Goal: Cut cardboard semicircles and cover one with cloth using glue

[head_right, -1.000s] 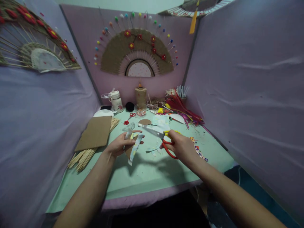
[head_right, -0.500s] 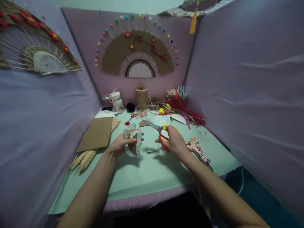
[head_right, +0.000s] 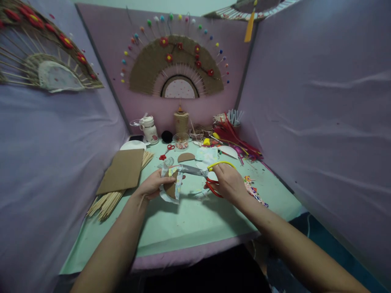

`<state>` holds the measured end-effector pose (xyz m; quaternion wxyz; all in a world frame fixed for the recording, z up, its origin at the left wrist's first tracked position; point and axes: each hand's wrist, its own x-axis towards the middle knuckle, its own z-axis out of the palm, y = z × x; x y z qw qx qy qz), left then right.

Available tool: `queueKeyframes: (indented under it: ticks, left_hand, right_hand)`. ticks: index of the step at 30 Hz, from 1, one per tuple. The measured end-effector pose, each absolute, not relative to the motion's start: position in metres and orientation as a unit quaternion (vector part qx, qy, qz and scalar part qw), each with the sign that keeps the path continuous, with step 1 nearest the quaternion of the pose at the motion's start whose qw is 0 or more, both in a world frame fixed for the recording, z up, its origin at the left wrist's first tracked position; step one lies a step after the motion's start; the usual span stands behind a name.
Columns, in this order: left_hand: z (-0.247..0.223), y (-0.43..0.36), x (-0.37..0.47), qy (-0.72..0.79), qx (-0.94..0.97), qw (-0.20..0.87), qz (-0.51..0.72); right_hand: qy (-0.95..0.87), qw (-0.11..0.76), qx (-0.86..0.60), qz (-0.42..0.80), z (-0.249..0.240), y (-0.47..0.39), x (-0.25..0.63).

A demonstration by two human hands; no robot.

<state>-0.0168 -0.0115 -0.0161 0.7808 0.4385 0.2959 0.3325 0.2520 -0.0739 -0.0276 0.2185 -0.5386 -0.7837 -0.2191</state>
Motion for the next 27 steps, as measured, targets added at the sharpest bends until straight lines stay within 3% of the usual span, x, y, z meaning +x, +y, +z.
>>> queueKeyframes:
  ticks: [16, 23, 27]
  left_hand:
    - [-0.019, -0.012, -0.021, 0.263, 0.485, 0.787, 0.275]
    - [-0.021, -0.011, -0.020, 0.249, 0.465, 0.794, 0.303]
    - [-0.023, -0.011, -0.021, 0.238, 0.461, 0.796, 0.312]
  right_hand:
    - [-0.793, 0.193, -0.546, -0.191, -0.021, -0.091, 0.261]
    - [-0.650, 0.376, -0.656, 0.077, -0.021, -0.076, 0.254]
    - [-0.593, 0.448, -0.622, 0.246, -0.014, -0.067, 0.241]
